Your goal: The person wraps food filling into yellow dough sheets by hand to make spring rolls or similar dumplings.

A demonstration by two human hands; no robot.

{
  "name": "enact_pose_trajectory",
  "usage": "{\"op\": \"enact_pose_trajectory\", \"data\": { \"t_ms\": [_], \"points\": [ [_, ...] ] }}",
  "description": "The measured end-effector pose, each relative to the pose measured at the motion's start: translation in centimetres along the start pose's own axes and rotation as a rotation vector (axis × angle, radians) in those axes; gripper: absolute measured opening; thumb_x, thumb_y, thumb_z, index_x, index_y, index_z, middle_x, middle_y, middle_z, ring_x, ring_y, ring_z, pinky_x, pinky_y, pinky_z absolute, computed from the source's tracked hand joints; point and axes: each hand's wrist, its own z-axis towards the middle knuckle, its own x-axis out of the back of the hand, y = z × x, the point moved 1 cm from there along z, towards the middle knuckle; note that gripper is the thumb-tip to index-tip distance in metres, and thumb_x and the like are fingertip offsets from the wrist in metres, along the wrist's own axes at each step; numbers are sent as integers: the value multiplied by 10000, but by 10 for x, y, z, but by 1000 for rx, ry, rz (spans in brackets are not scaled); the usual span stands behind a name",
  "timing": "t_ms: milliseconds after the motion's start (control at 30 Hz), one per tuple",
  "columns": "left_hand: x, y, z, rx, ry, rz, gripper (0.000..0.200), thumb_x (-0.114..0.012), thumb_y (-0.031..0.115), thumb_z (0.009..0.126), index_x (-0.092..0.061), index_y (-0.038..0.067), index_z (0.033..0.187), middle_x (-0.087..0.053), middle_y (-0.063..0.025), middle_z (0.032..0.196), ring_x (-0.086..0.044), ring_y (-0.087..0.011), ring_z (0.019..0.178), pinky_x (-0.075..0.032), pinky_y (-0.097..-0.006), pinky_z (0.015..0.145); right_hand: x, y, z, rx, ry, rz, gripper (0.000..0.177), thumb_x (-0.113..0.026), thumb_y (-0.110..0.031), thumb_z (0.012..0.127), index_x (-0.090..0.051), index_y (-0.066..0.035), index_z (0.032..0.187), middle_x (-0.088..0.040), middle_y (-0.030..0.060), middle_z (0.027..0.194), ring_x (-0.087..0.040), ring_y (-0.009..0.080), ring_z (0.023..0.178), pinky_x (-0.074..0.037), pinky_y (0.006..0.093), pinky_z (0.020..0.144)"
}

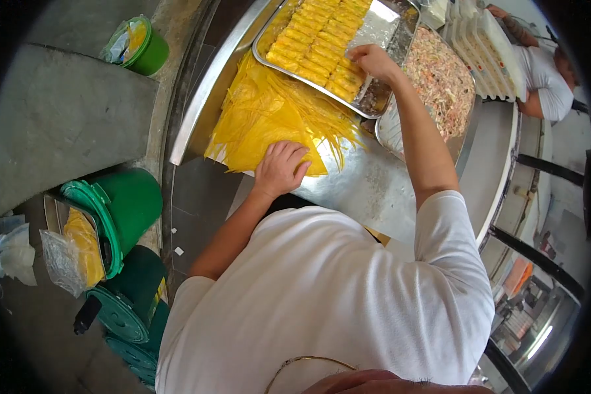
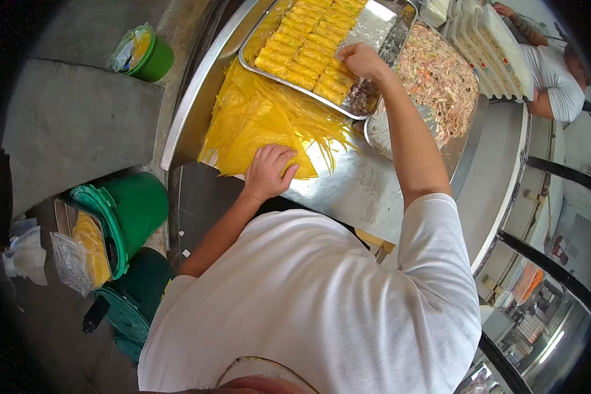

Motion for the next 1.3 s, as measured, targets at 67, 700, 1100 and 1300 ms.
{"op": "enact_pose_trajectory", "data": {
  "t_ms": [67,700,1100,1300],
  "points": [
    [0,1,0,-6,1,1,306,-771,207,878,-713,61,1141,-685,-90,1121,-626,-308,1063,-491,-435,948,12,-7,-11,-56,54,22,411,-619,-100,931,-725,-37,1323,-770,150,1215,-719,238,1076,-556,369,918],
    [51,-29,28,16,409,-64,203,-745,163,906,-743,37,1065,-715,-129,1038,-641,-349,1005,-498,-457,940,-173,-75,-282,14,255,362,257,-654,-48,909,-750,23,1136,-758,188,1034,-737,268,899,-591,358,823],
    [43,-53,56,379,20,-383,239,-800,225,879,-745,76,1058,-729,-127,1018,-650,-355,1089,-498,-466,983,-190,-76,-331,-102,387,423,260,-639,-37,936,-736,29,1167,-756,152,1023,-732,214,904,-586,335,818],
    [41,-54,60,109,6,224,200,-793,201,876,-725,63,1004,-748,-155,1040,-680,-384,1011,-513,-474,958,-177,-73,-323,-67,428,432,259,-639,-43,945,-738,26,1175,-767,137,1024,-732,204,915,-589,334,833]
  ]
}}
